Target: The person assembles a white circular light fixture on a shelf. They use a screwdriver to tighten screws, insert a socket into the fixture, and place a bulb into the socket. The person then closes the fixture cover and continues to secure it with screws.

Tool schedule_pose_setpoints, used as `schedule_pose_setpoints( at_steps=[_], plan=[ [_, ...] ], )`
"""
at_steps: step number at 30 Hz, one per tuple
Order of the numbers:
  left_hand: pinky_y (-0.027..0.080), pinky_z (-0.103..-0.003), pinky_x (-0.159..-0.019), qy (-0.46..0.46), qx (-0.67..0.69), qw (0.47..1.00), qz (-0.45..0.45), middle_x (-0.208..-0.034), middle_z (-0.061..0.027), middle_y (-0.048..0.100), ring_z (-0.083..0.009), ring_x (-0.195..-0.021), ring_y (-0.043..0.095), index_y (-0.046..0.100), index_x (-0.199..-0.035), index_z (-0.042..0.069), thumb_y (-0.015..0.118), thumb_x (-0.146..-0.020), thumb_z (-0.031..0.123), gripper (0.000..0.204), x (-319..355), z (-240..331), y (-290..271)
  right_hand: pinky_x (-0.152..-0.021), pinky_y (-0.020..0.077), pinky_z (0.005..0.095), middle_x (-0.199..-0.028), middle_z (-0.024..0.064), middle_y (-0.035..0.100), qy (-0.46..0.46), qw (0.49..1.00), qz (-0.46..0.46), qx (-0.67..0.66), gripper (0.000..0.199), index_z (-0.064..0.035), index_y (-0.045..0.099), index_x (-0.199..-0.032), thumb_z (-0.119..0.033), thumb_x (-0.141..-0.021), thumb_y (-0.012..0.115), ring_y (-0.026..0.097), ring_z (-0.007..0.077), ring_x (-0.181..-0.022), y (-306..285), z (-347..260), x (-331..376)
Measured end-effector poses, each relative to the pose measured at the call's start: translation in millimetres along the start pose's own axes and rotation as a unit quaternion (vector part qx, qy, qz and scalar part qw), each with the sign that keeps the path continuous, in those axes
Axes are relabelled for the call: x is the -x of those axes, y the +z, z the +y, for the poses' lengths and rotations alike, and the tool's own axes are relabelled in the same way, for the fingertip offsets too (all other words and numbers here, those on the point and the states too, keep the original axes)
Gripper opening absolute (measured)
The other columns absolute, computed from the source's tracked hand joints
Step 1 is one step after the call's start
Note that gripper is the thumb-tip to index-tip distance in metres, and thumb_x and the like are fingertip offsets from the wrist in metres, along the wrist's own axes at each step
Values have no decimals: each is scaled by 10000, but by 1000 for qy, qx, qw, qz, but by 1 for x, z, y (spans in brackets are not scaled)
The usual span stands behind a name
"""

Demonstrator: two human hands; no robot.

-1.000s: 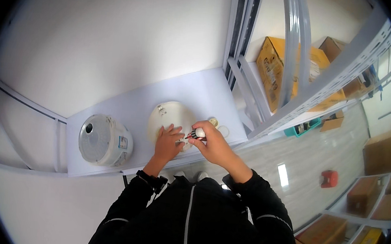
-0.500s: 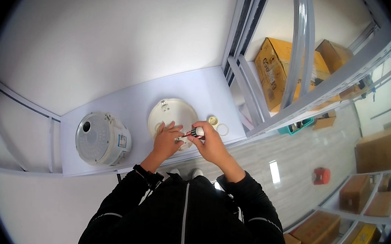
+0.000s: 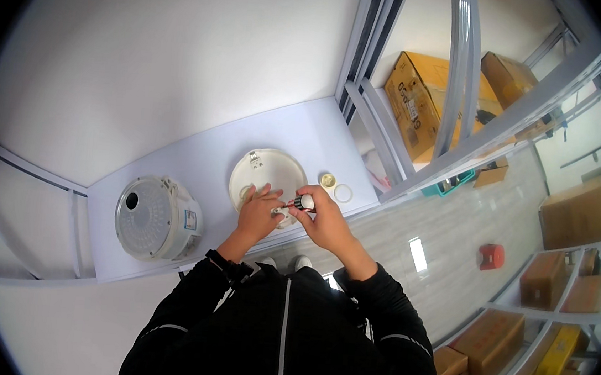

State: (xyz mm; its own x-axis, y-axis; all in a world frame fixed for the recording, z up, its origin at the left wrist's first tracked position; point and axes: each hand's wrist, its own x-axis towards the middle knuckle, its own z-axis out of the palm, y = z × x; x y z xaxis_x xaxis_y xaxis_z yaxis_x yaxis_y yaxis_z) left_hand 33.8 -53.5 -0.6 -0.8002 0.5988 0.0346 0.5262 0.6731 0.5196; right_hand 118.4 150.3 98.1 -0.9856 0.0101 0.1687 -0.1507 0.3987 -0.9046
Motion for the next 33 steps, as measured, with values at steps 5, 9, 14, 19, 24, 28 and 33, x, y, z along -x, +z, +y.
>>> schedule_pose_setpoints(
  at_steps=[5,9,14,19,24,28,33],
  plan=[
    [197,-534,-1336,-3,1,1000,-31,-1537,0,651,-274,-1563,438,826,-1188,204,849,-862,243,329,-3,-2,-4,-877,617,358,-1204,126,726,0,1000,5,15,428,-54,540,-1307,-68,-974,809,742,244,-1086,4,-7,1],
    [192,-528,-1338,2,16,1000,-22,-1529,6,655,-266,-1558,439,834,-1167,209,842,-863,239,305,-2,-4,-3,-877,613,361,-1207,132,723,-20,999,11,42,431,-55,542,-1304,-77,-971,815,741,260,-1079,6,-7,1],
    [215,-523,-1335,9,19,1000,-12,-1497,28,675,-255,-1535,458,848,-1132,214,831,-861,225,271,-2,-7,-1,-857,616,391,-1184,177,687,-40,998,26,46,417,-46,566,-1303,-121,-975,812,761,327,-1008,10,-13,-2],
    [219,-535,-1329,29,16,999,4,-1498,25,676,-260,-1526,469,847,-1136,202,839,-851,225,286,-1,-12,1,-855,617,391,-1199,182,676,-56,995,30,78,424,-48,564,-1309,-122,-974,813,757,346,-1004,14,-20,-3],
    [226,-546,-1324,35,19,999,4,-1493,20,680,-266,-1517,479,847,-1130,191,841,-847,222,285,-1,-13,2,-828,610,408,-1219,187,664,-69,992,33,96,416,-50,563,-1310,-92,-970,799,741,371,-1005,16,-20,-5],
    [231,-548,-1324,37,21,999,-1,-1490,23,682,-265,-1518,480,849,-1120,194,839,-847,217,275,-2,-12,-2,-950,576,408,-1281,171,677,-48,993,8,103,442,-55,558,-1311,-61,-950,814,692,386,-1151,15,-20,-5],
    [231,-539,-1330,43,21,999,4,-1486,32,685,-252,-1520,481,854,-1104,202,836,-840,204,264,-2,-16,-1,-852,596,423,-1280,185,672,-35,971,8,237,388,-68,630,-1267,-177,-953,830,725,379,-1025,9,-52,-10]
  ],
)
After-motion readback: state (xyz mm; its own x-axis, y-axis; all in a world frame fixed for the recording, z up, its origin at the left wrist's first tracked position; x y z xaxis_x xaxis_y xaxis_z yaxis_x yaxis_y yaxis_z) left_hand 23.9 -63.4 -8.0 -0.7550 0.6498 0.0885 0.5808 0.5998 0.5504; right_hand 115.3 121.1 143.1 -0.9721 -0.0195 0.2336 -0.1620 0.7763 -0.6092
